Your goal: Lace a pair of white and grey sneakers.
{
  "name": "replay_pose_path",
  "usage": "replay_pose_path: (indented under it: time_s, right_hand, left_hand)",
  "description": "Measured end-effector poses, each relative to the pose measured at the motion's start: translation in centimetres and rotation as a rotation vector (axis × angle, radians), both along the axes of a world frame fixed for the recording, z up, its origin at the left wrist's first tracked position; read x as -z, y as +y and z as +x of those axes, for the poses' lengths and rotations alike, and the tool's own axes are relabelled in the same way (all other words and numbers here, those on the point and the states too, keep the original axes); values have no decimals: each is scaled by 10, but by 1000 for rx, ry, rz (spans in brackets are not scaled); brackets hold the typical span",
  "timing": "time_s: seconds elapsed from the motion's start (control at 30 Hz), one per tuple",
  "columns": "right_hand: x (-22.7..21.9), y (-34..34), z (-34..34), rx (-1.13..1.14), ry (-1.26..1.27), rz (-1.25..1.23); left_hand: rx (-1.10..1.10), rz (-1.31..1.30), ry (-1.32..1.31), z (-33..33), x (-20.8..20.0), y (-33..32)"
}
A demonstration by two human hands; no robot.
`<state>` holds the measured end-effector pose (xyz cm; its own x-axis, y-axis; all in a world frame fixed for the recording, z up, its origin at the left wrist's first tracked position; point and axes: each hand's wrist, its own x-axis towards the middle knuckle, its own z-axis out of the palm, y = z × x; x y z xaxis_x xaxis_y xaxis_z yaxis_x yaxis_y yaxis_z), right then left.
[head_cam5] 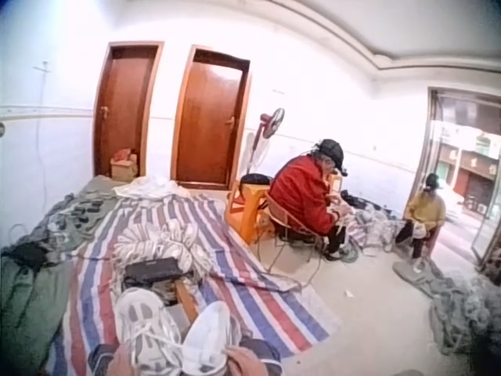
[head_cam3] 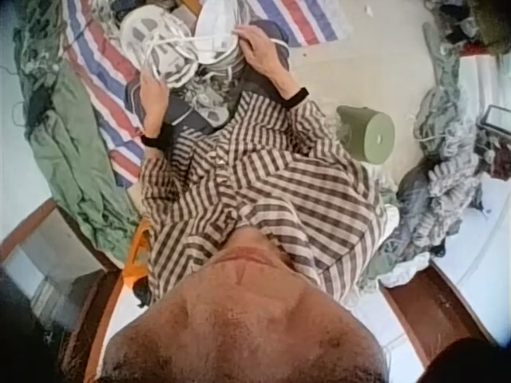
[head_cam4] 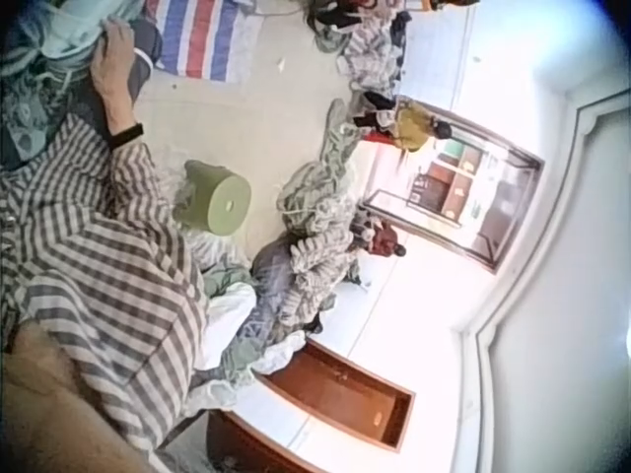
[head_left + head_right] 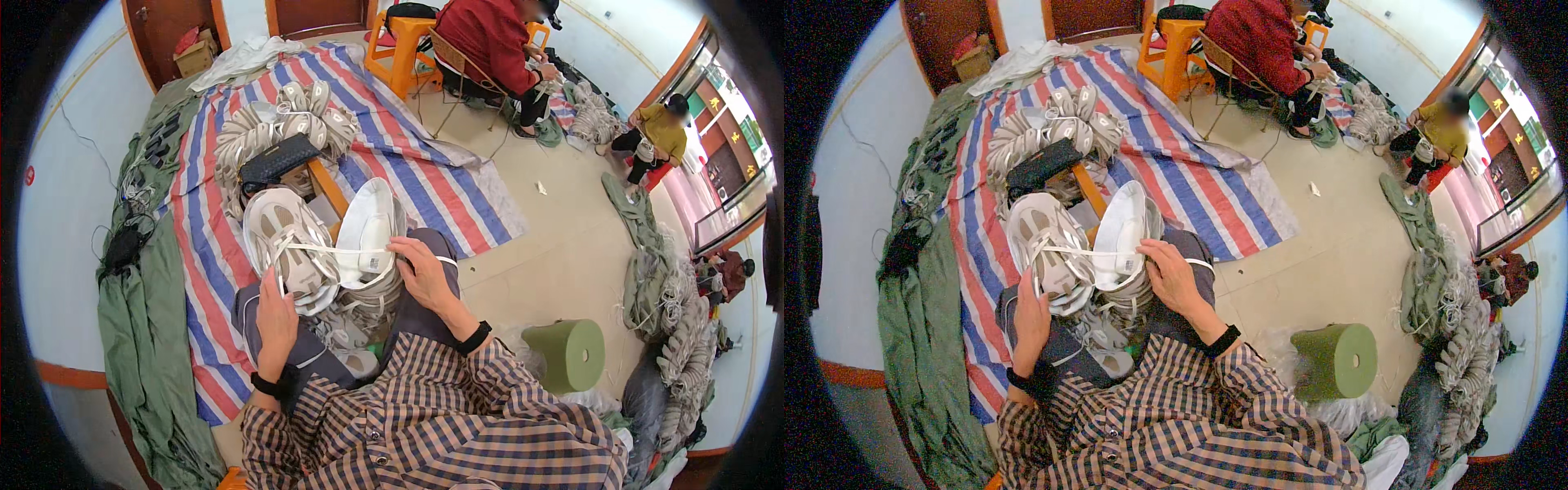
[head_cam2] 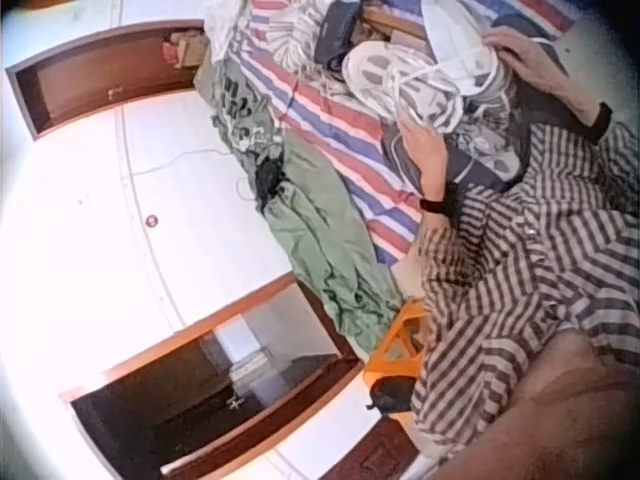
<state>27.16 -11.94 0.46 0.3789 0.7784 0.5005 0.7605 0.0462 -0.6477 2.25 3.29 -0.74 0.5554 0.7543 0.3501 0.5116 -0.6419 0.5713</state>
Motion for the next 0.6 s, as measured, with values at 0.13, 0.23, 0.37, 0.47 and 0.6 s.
replay_pose_path:
  time_s: [0.13, 0.23, 0.37, 0.47, 0.6]
  right_hand:
    - [4, 3, -3, -3, 1, 3]
    - [4, 1, -6, 0, 46, -8]
    - [3, 0, -10, 17, 30, -19]
    - [1, 1, -12, 32, -7, -8]
    - [3, 4, -19, 72, -49, -26]
  left_hand:
    - [100, 0, 63, -2, 1, 27]
    - [62, -42, 102, 3, 0, 27]
    - [-88, -57, 152, 9, -2, 6]
    - [-88, -31, 154, 10, -5, 3]
    - [-110, -87, 165, 8, -7, 3]
